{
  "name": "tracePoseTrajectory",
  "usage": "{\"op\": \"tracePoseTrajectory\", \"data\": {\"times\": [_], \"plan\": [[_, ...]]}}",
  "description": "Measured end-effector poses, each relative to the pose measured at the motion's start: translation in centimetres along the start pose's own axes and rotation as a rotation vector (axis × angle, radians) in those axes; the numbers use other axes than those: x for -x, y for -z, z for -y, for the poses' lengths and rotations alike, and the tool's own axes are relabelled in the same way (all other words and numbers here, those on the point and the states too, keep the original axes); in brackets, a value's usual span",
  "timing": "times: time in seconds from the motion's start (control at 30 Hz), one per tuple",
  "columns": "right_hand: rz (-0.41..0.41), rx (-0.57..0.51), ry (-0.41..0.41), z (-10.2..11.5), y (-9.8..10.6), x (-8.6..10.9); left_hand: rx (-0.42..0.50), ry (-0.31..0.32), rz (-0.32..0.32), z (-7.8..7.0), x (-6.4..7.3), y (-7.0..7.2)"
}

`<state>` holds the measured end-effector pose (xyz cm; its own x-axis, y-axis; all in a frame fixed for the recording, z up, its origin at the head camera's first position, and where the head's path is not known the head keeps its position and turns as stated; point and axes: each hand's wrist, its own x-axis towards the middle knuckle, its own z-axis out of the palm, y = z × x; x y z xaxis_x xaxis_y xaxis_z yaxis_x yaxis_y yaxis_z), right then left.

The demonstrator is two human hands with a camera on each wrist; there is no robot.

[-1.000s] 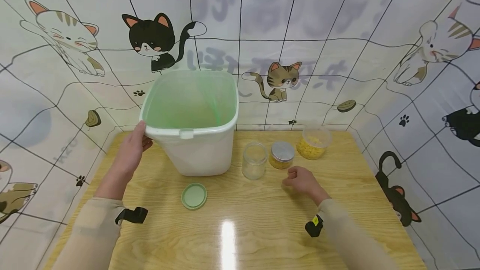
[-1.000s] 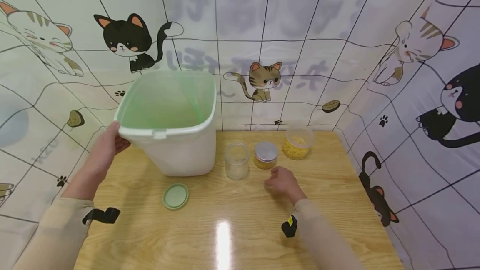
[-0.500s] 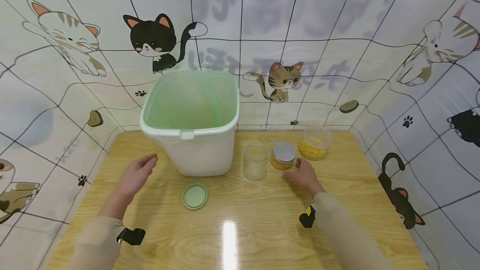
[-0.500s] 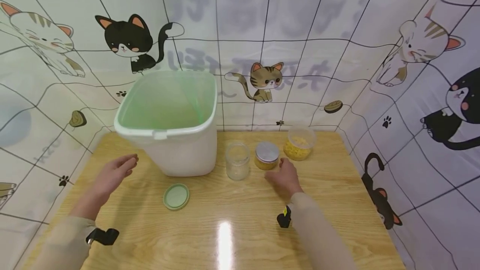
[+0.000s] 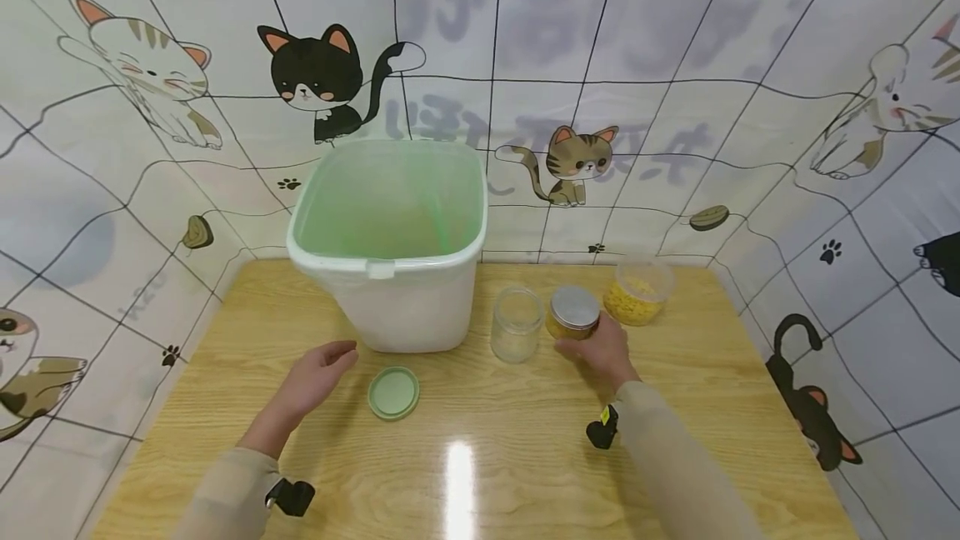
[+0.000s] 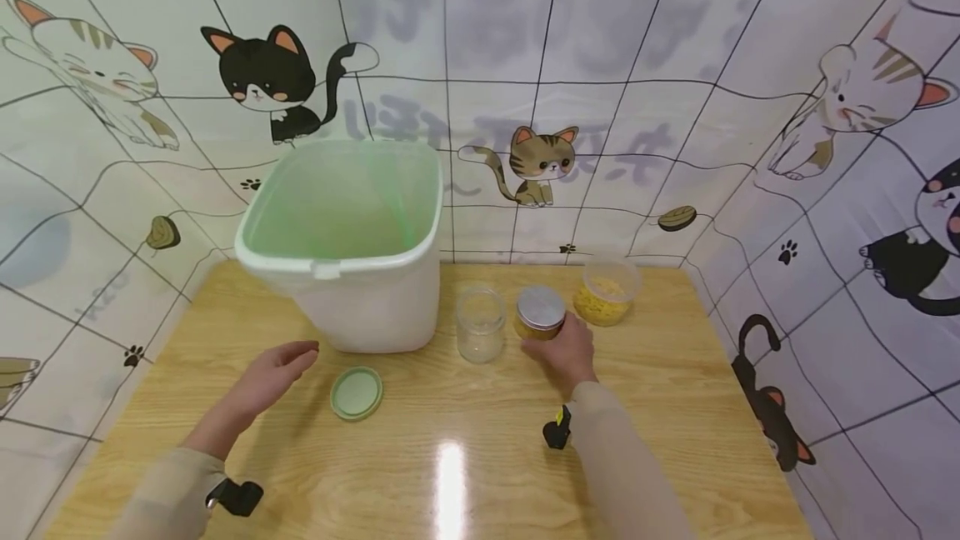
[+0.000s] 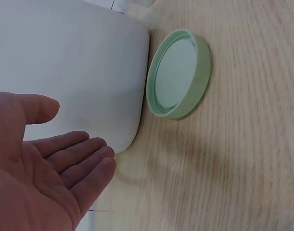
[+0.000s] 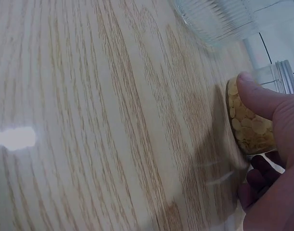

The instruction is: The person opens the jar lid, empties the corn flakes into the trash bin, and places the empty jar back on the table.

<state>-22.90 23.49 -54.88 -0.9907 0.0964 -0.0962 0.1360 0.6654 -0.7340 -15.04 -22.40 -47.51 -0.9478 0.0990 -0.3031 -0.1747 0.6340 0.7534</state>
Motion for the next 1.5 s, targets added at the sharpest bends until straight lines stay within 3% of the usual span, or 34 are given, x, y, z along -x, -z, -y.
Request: {"op": "tracePoseTrajectory", "data": {"times": [0.2, 0.5, 0.73, 1.07, 1.23, 1.5], "plan": [[-0.028, -0.016, -0.014, 0.0, 0.0, 0.0, -0.017, -0.044, -0.015, -0.5, 0.1, -0.9], [0.053, -0.108, -0.093, 0.4, 1.0, 0.4, -0.021, -0.073, -0.009, -0.8, 0.4, -1.5], [0.075, -0.091, -0.049, 0.2, 1.7, 0.7, -0.028, -0.098, -0.01, -1.5, 0.2, -2.2], [0.123, -0.093, -0.059, 0.6, 4.2, 2.0, -0.012, -0.173, 0.057, -3.0, -0.3, -3.7], [0.192, -0.099, -0.005, 2.0, 6.0, 3.4, -0.03, -0.22, 0.107, -4.1, -0.2, -4.3], [0.294, -0.092, 0.189, 4.0, 7.2, 4.7, -0.027, -0.253, 0.172, -5.6, -0.5, -5.3]]}}
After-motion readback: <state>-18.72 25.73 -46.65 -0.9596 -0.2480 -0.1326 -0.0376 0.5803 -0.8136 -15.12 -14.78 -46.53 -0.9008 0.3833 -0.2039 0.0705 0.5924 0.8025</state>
